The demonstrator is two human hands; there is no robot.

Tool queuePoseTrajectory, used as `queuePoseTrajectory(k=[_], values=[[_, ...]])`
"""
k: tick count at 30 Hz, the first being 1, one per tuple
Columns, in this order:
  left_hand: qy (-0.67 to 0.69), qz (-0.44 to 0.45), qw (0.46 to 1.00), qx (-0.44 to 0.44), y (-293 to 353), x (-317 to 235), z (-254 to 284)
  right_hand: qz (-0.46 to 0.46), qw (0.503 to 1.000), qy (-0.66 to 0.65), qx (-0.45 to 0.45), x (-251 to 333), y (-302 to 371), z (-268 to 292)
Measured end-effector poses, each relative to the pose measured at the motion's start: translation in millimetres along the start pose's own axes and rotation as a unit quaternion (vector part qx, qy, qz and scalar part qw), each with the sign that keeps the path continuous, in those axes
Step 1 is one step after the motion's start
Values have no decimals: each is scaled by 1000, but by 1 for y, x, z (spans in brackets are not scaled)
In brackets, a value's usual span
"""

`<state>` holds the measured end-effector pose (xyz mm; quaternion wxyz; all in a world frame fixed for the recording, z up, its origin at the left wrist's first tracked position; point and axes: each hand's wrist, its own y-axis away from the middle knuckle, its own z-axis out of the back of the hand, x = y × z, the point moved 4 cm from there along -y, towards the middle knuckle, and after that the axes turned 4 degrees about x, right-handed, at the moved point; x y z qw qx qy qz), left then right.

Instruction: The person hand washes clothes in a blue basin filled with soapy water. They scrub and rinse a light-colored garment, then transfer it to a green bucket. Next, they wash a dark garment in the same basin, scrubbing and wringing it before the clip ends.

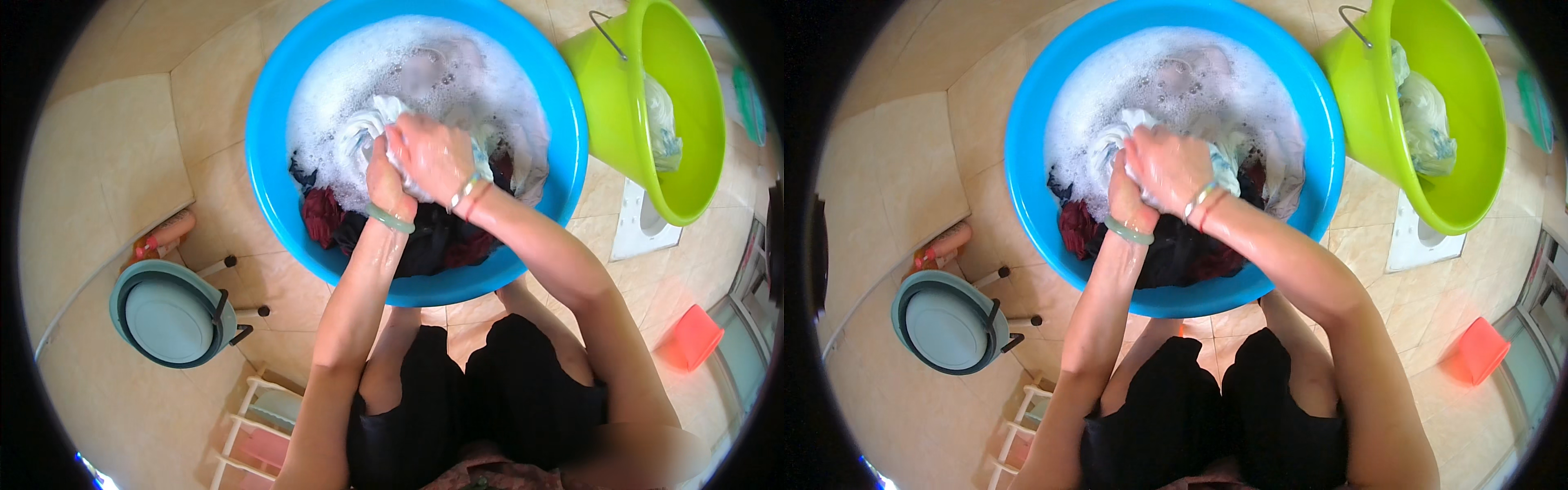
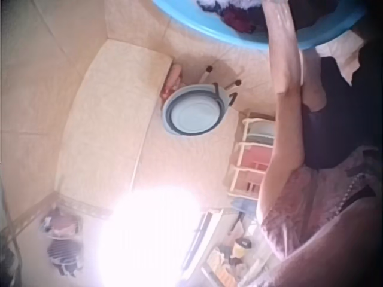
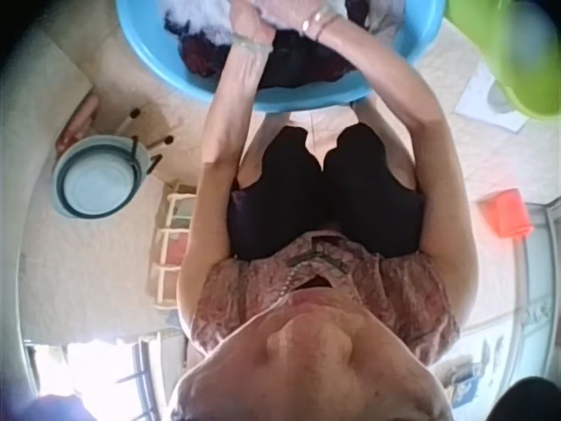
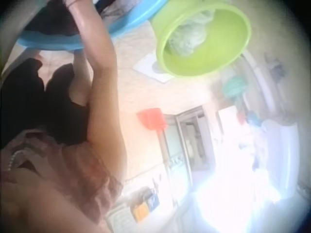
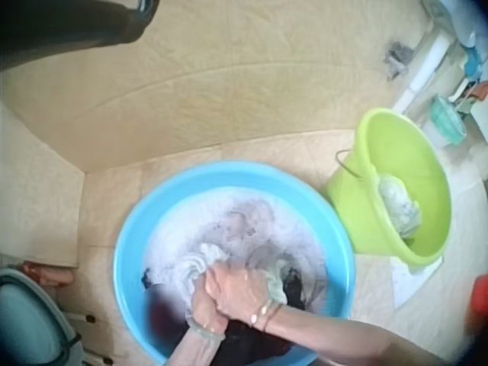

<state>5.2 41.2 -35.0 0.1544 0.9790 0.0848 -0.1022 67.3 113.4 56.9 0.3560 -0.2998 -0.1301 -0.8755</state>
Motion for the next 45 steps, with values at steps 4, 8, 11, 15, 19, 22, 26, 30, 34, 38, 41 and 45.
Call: queuePoseTrajectory(k=[4, 8, 11, 15, 19, 22, 26, 30, 34, 38, 41, 45], values=[[5, 65, 993, -100, 11, -7, -9, 74, 995, -60, 29, 44, 37, 20], [-70, -17, 963, -260, 14, 0, -9, -1, 999, -41, 35, 6, 6, -1], [-190, -59, 928, -315, 6, 1, -30, -89, 994, 8, 70, -30, -23, -8], [-141, -33, 945, -292, 8, 1, -16, -48, 999, 2, 20, -24, -9, -5], [27, 31, 973, -228, 12, -1, -13, 108, 993, -39, 11, 43, 42, 12], [32, 85, 996, 21, 18, -15, -3, 92, 995, -44, 13, 45, 36, 10], [-152, -46, 940, -303, 9, 6, -42, -85, 993, 14, 86, -36, -25, -4], [-174, -28, 929, -325, 6, 2, -32, -28, 999, 31, -9, -29, -19, -2], [3, 31, 1000, 5, 9, -2, -3, 83, 996, -36, 23, 36, 33, 9], [-53, -20, 962, -267, 21, -11, -39, 91, 994, -48, 28, 33, 23, 8], [-170, -20, 958, -229, 18, -6, -81, -84, 992, -7, 93, -62, -25, -3], [-400, -144, 889, -169, 11, -11, -127, -228, 892, -309, 239, -94, -25, 21]])
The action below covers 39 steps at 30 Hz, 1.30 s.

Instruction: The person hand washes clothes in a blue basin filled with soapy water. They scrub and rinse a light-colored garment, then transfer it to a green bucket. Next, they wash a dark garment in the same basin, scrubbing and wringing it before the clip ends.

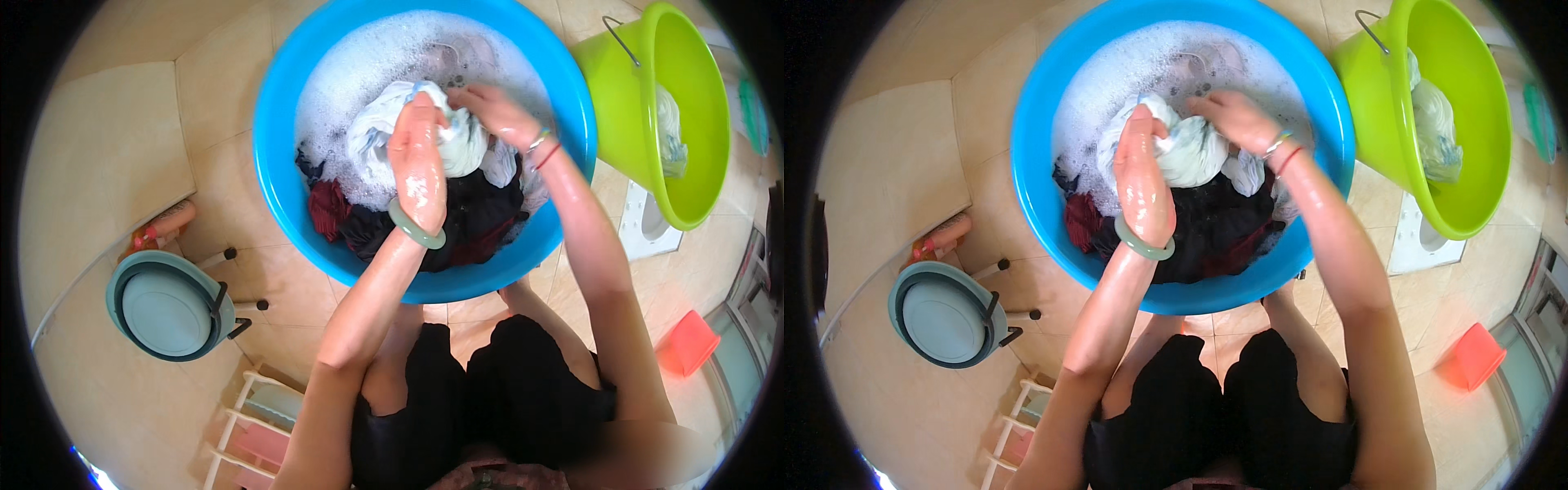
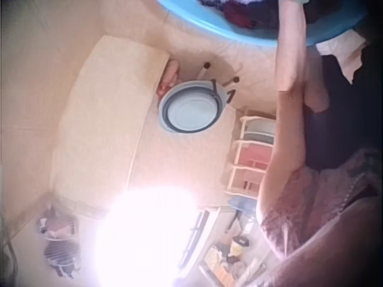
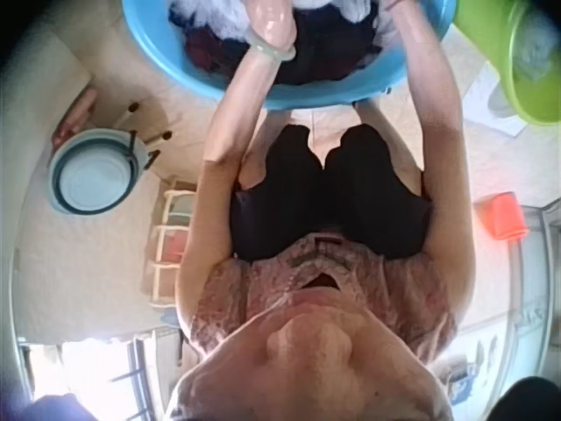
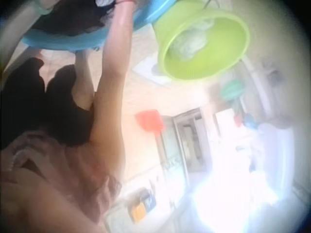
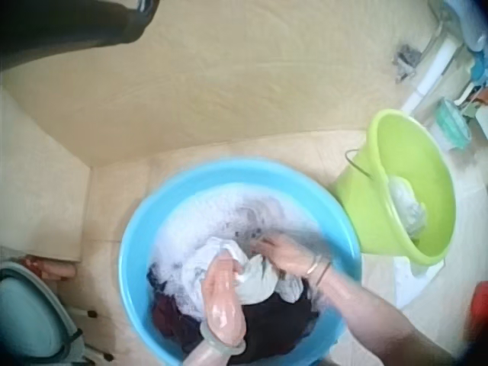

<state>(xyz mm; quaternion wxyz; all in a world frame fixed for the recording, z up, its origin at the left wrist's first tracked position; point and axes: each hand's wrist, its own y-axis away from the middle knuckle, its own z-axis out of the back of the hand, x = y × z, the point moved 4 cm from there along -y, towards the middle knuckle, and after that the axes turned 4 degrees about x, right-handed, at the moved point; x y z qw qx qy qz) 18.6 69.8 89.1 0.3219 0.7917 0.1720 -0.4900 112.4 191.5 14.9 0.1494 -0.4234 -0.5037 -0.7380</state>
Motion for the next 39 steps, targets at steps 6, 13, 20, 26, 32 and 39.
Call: queuePoseTrajectory(k=[6, 13, 20, 26, 32, 39], values=[[-343, -6, 884, 318, 30, 29, -35, -40, 954, 153, 254, 14, 1, 14], [-380, -33, 891, 247, 14, 8, 8, 38, 880, 473, 31, 18, 13, 14], [-678, -65, 732, 26, -47, 40, 97, 205, 893, 361, -177, 29, -10, -10], [-222, -75, 971, -44, -48, 40, 92, 122, 899, 406, -113, 1, -41, -45], [-122, 52, 987, -88, -32, 37, 80, 69, 949, 275, -136, 4, -48, -37], [322, 240, 911, 93, -39, 46, 88, 367, 929, 38, 35, 79, 59, -90]])
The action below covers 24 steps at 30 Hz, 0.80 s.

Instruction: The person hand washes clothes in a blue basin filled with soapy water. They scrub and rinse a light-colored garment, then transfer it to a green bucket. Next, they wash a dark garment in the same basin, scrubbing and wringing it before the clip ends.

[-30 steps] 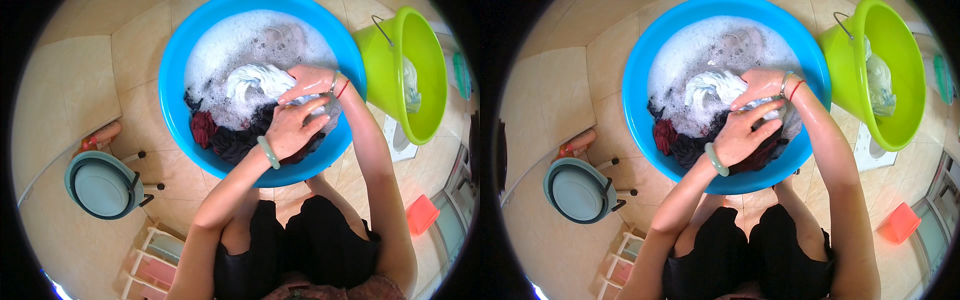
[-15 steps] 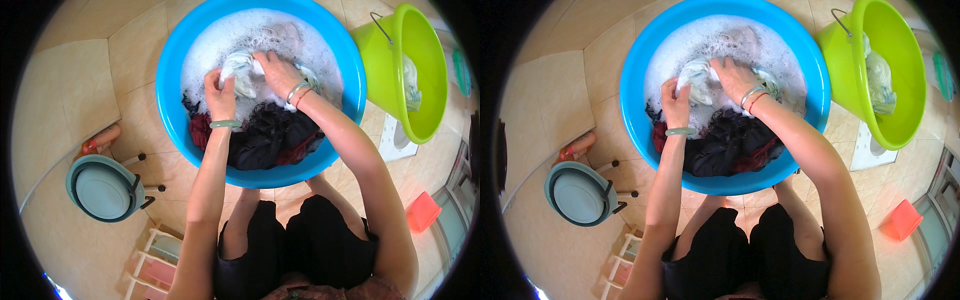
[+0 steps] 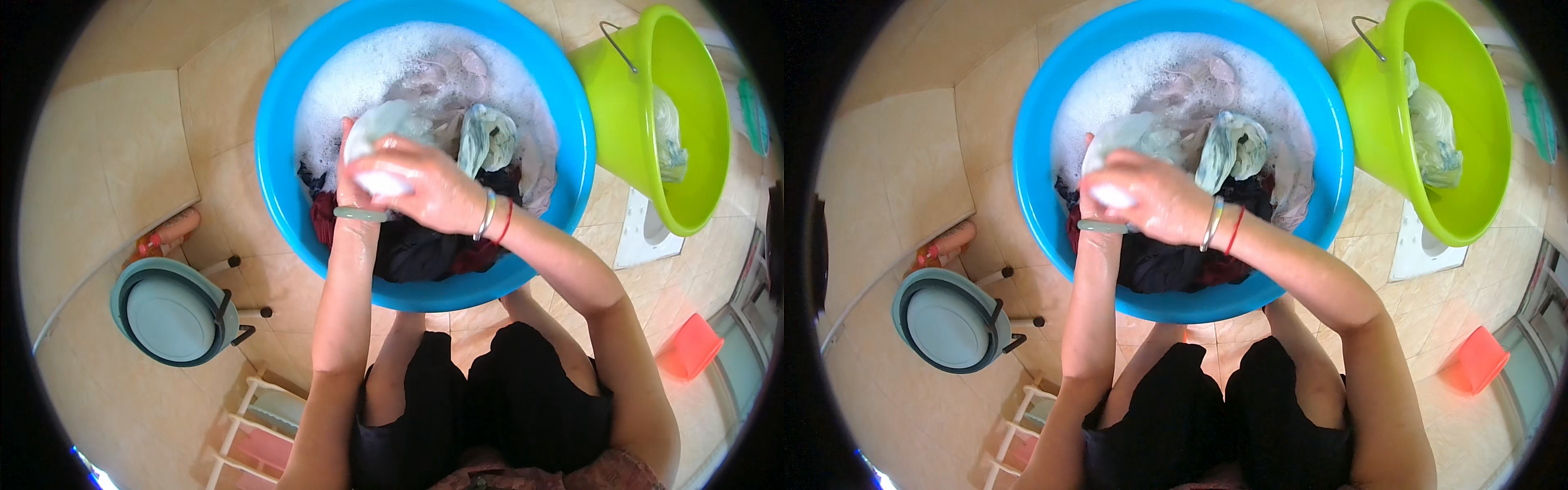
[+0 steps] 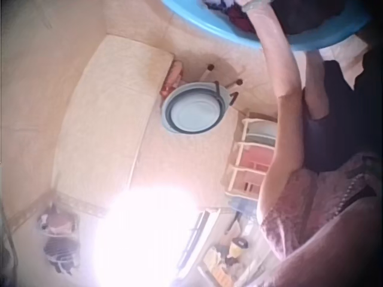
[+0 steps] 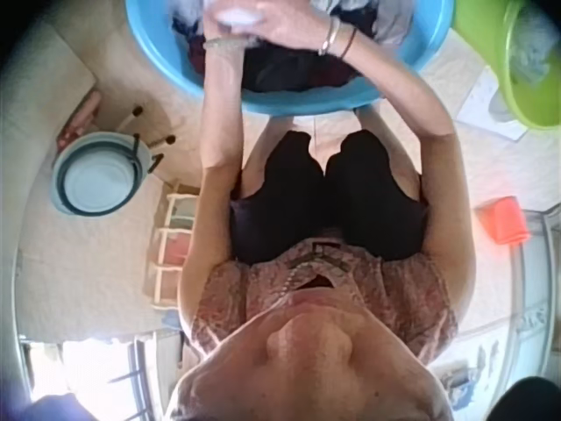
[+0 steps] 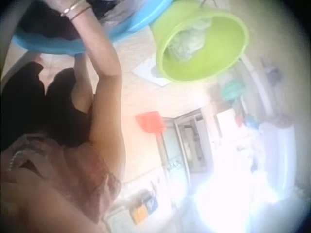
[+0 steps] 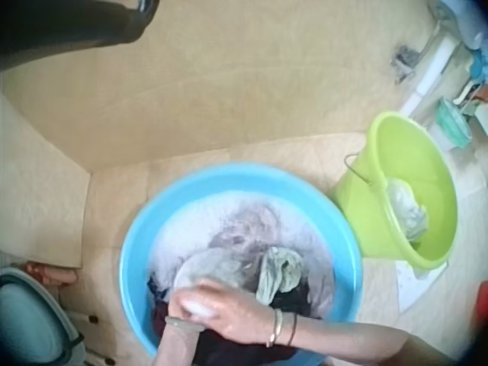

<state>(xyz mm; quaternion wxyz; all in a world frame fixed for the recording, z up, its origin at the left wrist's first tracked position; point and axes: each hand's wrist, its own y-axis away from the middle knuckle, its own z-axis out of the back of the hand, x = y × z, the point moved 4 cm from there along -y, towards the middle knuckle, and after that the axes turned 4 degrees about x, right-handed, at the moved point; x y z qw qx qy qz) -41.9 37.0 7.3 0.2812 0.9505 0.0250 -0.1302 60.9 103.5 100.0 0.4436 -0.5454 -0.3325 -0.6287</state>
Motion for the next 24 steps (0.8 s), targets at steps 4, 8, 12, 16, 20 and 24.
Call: queuePoseTrajectory(k=[4, 8, 12, 16, 20, 24], values=[[-94, -21, 994, -53, 7, 5, -19, 56, 985, 157, 41, 29, 18, -14], [-7, -18, 999, -36, 8, 10, -20, 90, 981, 170, 24, 35, 19, -16], [-66, 5, 998, -20, 7, 16, -24, 119, 984, 132, 25, 49, 22, -13], [2, -9, 1000, -5, -1, 19, -20, 95, 978, 186, -9, 58, 26, -24], [110, 20, 992, 53, -1, 15, -29, 51, 962, 262, -53, 46, 24, -41], [47, 0, 999, 13, 6, 14, -32, 53, 957, 273, -84, 39, 18, -43]])
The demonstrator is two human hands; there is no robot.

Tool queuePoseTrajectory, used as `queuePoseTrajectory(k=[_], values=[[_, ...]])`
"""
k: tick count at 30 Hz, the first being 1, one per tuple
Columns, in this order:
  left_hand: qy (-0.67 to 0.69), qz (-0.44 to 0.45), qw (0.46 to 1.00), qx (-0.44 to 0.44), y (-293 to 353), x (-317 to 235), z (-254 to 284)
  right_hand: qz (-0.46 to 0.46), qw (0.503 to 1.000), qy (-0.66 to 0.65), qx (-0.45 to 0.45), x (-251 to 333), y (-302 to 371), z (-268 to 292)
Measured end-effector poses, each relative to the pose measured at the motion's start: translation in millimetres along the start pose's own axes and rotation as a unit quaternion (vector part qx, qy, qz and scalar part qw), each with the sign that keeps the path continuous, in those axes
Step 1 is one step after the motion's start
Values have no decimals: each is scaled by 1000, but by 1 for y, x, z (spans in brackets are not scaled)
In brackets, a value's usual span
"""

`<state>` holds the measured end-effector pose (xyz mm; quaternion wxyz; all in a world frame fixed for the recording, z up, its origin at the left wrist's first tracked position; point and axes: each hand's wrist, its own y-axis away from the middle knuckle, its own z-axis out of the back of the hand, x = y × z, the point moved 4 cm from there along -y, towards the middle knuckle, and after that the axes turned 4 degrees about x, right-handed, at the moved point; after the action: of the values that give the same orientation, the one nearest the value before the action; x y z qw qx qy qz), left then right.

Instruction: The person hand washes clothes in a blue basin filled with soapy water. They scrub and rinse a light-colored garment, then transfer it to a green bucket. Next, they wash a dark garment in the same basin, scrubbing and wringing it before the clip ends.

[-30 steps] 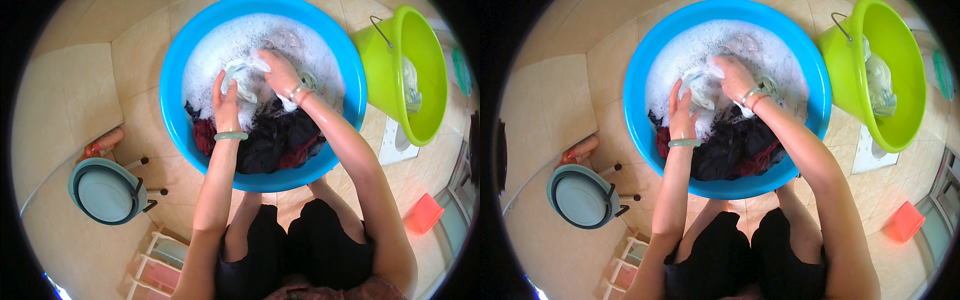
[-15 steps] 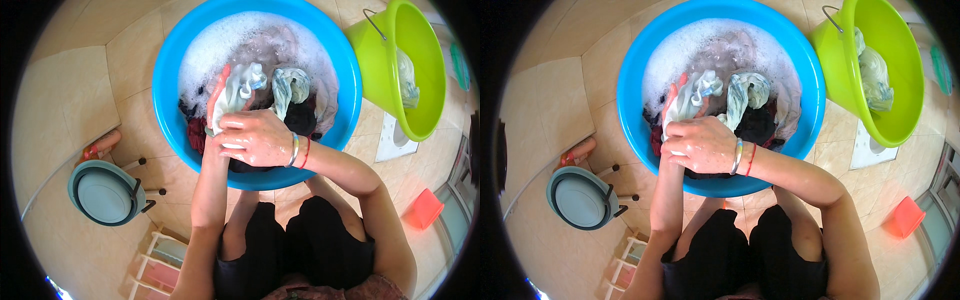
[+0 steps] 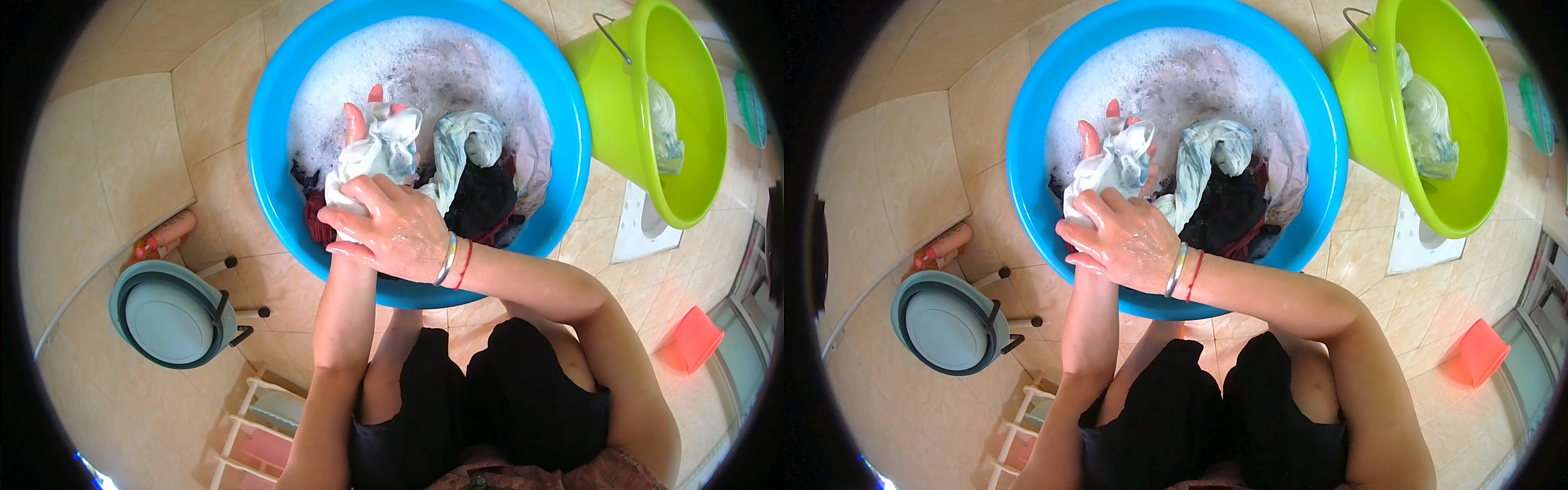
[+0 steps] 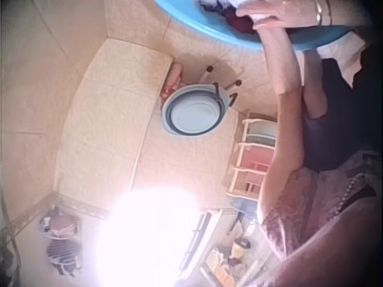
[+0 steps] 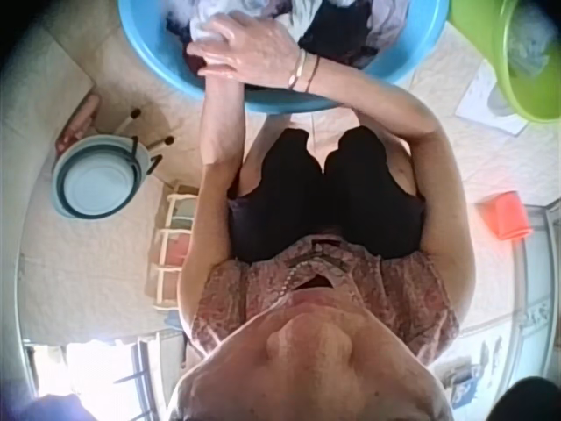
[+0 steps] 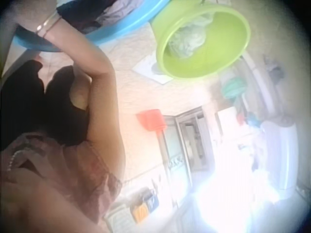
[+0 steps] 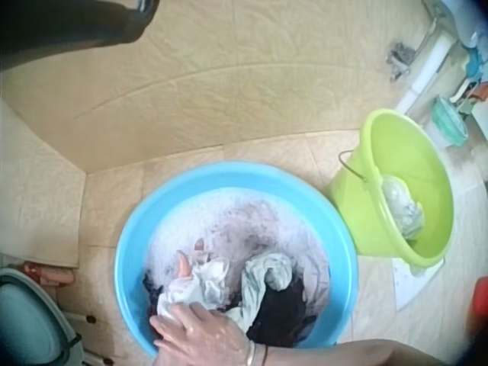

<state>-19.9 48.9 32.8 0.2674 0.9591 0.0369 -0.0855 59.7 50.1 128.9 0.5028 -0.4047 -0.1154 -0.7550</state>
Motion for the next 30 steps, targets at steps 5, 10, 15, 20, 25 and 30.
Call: queuePoseTrajectory(k=[5, 10, 15, 20, 25, 30], values=[[-17, -13, 1000, -13, 2, -1, 3, -7, 999, 26, -36, -6, -3, 0], [-20, -44, 998, -49, -1, 1, -3, 2, 994, 42, -96, -20, -5, -1], [59, -65, 996, 31, -14, -1, 29, -10, 995, 9, -97, -34, -14, 2], [-179, -187, 942, -213, -4, 6, 1, -185, 982, 2, -23, -131, -16, -1], [-241, -197, 923, -225, -14, -11, 7, -355, 934, -9, -36, -185, -25, 5], [-436, -221, 860, -149, -22, -15, 38, -228, 954, 146, 132, -169, -9, -9]])
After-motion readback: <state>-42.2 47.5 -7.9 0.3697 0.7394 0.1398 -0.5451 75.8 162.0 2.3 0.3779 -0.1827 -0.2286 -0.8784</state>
